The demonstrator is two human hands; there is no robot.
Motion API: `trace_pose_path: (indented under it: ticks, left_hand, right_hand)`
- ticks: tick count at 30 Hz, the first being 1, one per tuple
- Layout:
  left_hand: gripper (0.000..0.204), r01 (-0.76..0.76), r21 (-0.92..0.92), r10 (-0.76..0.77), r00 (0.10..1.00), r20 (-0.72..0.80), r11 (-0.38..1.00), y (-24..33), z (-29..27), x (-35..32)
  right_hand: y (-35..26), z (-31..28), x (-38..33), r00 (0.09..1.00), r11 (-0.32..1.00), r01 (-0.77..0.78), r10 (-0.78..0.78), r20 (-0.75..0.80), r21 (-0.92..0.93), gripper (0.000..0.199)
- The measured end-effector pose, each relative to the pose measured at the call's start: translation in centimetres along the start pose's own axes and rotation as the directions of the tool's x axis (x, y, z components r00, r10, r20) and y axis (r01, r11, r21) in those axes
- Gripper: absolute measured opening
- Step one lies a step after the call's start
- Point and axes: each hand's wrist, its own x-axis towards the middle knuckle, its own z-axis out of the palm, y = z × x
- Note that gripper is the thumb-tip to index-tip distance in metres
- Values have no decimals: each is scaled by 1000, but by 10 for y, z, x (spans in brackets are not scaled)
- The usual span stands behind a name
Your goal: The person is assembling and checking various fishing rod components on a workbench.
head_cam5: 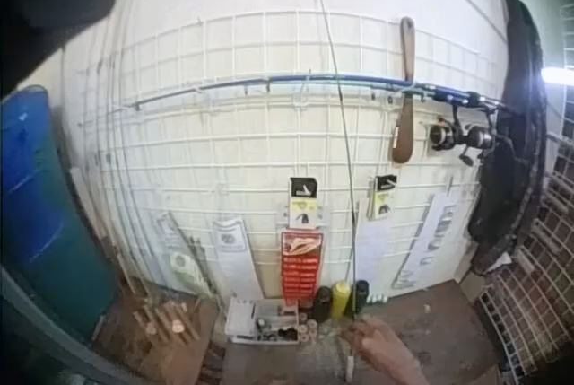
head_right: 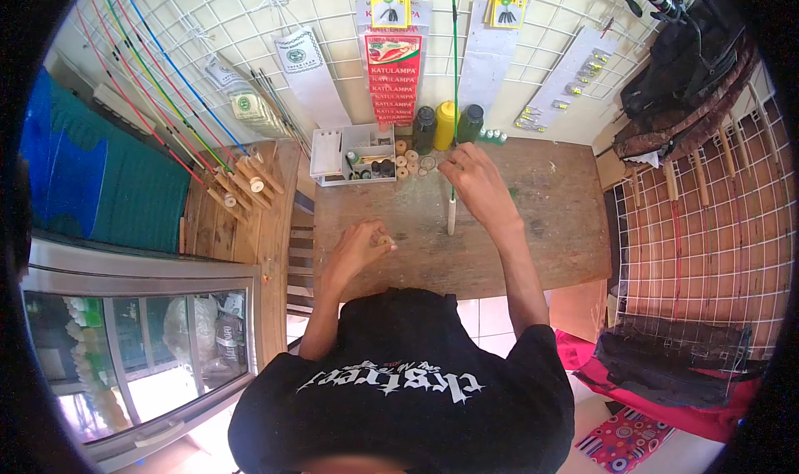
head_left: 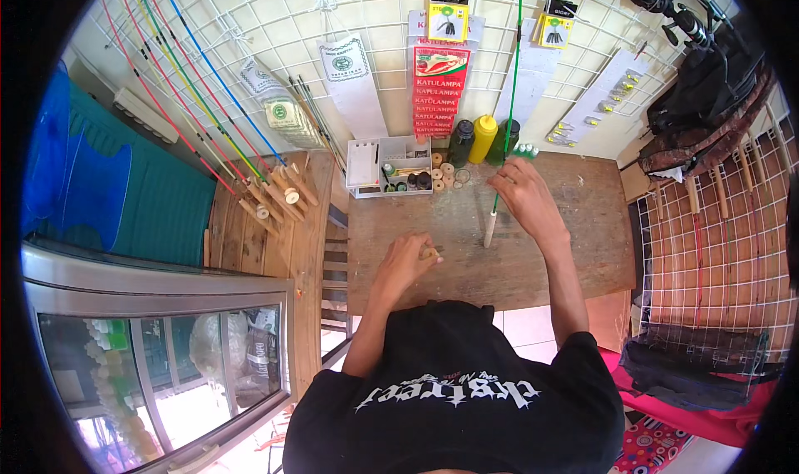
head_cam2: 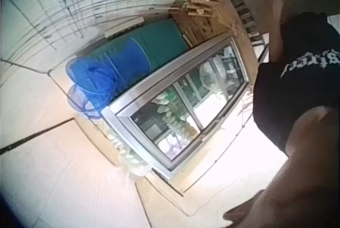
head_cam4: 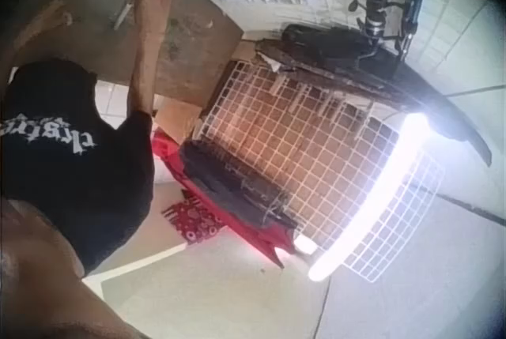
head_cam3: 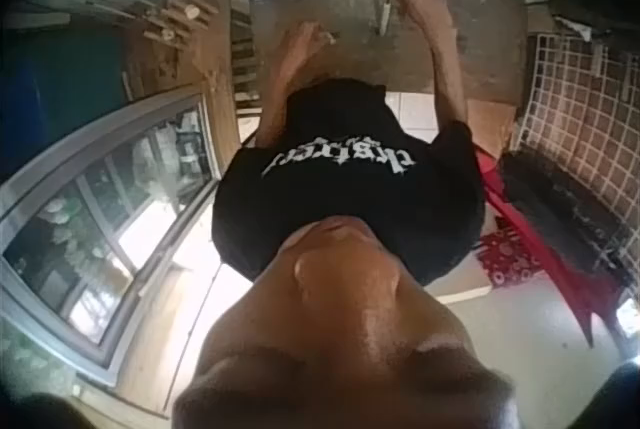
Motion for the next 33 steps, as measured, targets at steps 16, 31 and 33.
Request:
trace_pose_path:
  ticks: [16,31,33]
  left_hand:
    - [36,140,252,-147,989,8,958,-59,13,-35]
    - [41,150,200,-163,986,46,968,-56,32,-40]
    - [41,117,209,-122,992,11,971,-61,36,-43]
  right_hand:
    - [6,3,2,979,976,-172,184,-91,131,13]
    - [12,47,-4,830,860,-363,473,-294,359,17]
    - [13,55,-5,832,848,-362,481,-277,387,16]
